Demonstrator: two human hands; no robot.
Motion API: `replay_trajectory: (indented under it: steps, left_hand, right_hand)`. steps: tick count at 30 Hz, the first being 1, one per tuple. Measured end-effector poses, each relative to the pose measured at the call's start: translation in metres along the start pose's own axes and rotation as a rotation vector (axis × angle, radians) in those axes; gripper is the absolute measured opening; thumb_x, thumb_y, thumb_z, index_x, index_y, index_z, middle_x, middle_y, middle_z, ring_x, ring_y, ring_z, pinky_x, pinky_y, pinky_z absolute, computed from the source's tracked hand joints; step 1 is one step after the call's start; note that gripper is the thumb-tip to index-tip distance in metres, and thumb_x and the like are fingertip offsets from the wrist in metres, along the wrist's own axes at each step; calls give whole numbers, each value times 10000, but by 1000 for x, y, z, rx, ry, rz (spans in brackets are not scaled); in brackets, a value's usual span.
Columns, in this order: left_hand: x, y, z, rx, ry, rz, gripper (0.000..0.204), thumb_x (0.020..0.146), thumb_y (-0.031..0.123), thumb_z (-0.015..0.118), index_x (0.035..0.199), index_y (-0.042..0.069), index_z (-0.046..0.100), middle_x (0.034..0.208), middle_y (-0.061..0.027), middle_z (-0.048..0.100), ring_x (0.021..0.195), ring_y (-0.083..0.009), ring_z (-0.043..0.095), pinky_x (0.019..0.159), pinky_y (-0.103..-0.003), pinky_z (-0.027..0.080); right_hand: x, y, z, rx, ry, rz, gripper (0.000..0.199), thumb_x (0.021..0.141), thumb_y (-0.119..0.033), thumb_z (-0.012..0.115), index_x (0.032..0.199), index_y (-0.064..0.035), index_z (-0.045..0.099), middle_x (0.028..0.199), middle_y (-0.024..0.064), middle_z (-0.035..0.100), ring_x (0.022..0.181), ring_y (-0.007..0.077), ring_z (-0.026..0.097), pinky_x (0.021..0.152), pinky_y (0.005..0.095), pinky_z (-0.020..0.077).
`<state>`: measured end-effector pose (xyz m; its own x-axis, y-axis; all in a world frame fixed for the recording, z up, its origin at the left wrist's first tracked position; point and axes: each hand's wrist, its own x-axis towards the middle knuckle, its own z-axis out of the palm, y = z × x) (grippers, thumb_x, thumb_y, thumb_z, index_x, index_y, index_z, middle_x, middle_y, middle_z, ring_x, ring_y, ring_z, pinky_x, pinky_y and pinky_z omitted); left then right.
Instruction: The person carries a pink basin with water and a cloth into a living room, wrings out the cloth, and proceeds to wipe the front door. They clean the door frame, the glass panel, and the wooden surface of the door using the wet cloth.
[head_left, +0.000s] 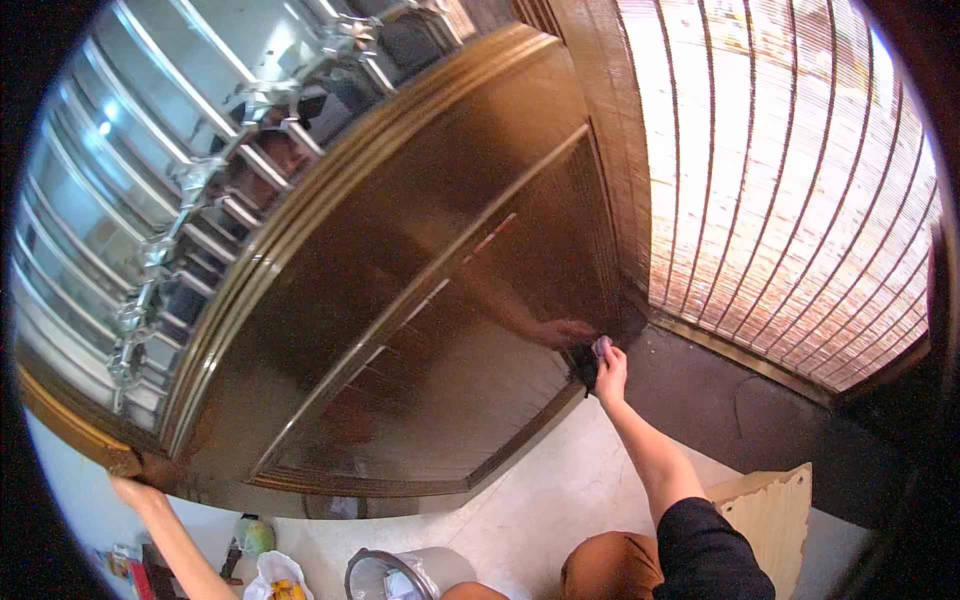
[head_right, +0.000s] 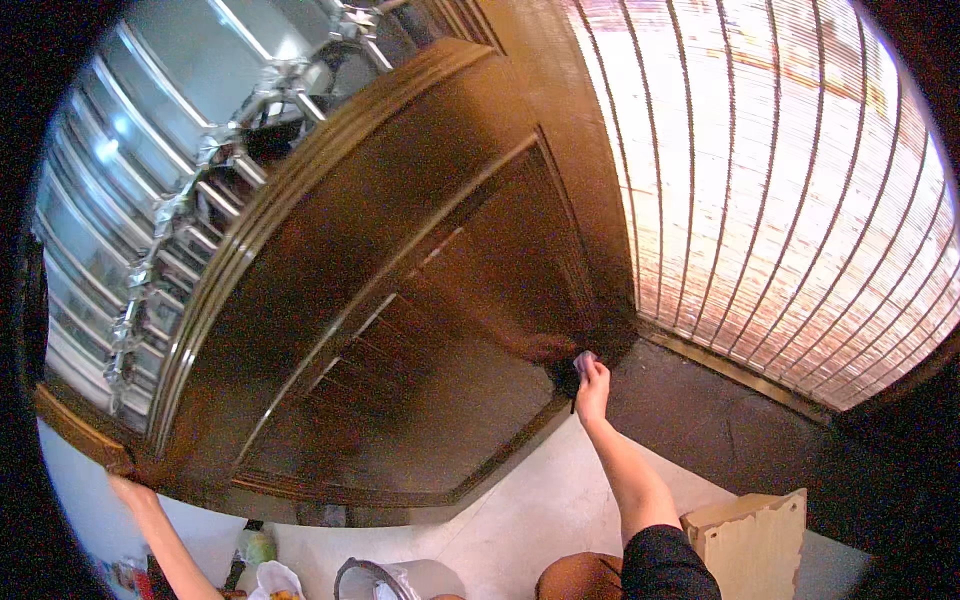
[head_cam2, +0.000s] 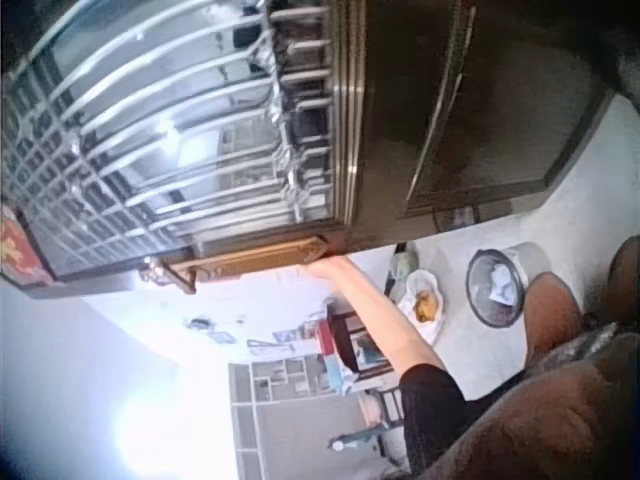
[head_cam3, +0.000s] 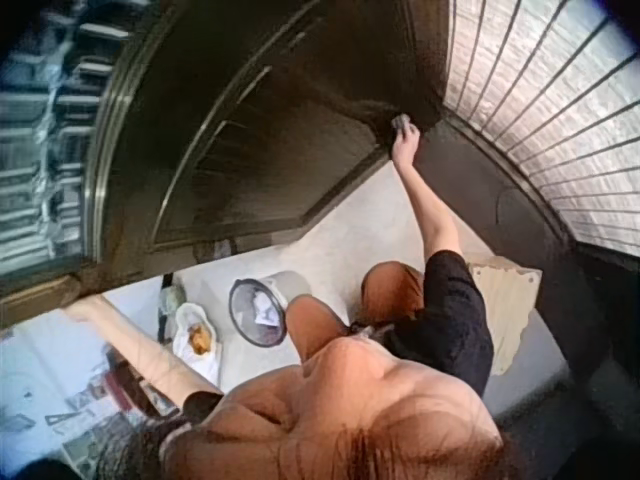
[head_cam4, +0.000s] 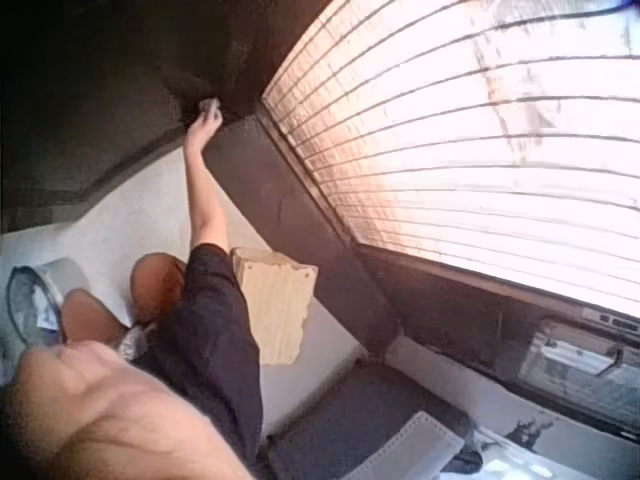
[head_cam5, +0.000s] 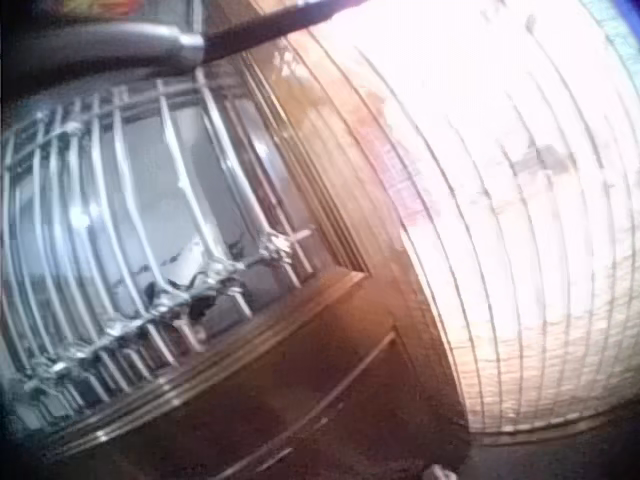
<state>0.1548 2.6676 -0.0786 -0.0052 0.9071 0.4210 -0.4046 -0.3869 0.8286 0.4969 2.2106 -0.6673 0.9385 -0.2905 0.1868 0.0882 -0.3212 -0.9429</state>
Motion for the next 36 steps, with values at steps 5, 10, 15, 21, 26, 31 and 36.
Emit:
replay_trajectory:
  steps: [5,10,15,21,26,31,36]
  left_hand:
    - [-72,-8,35,31,36,197,567,896,423,377,1289,15,364,1251,-91,429,1113,-225,434,962,-349,332]
    - [-84,-16,22,128,-96,452,586,914,422,342,1349,33,284,1353,-61,336,1219,-201,332,1030,-338,227]
    - [-115,-50,8,3,-56,104,766,837,555,431,1383,71,200,1424,-53,212,1280,-222,235,1057,-364,156]
    - [-143,-105,-14,63,-20,17,865,802,675,350,1395,82,142,1409,-63,211,1265,-219,233,1043,-366,167]
    - [-162,-103,-10,31,-23,-104,876,793,700,323,1379,65,184,1374,-61,274,1216,-219,298,1015,-359,219]
    - [-158,-105,-17,66,-114,-76,849,833,643,312,1401,75,35,1464,-50,38,1336,-197,79,1074,-334,74]
    - [-152,-114,-17,58,-63,-108,843,830,658,304,1391,50,141,1412,-63,212,1269,-198,229,1045,-330,158]
  right_hand:
    - [44,-168,-32,264,332,-268,352,866,-55,484,1218,-68,482,1184,140,443,1109,267,423,962,325,311]
    - [47,-290,-58,312,357,-566,364,817,1,528,1176,-59,518,1162,148,446,1084,285,431,949,339,318]
    - [-15,-271,-37,159,135,-793,387,711,73,584,1080,-44,579,1088,158,462,1033,316,458,902,377,367]
    - [-2,-311,-59,399,252,-716,342,816,42,513,1146,-45,531,1102,133,455,1027,284,454,882,352,385]
    - [-41,-376,-1,390,406,-699,382,839,-58,510,1219,-37,473,1144,148,448,1048,234,445,858,325,369]
    - [-147,-337,35,330,-327,-1121,442,708,-27,538,1139,-127,551,1061,60,512,908,231,548,724,329,475]
    - [-161,-270,33,252,-988,-1279,460,662,-56,547,1109,-164,571,1115,41,501,1005,219,527,797,328,493]
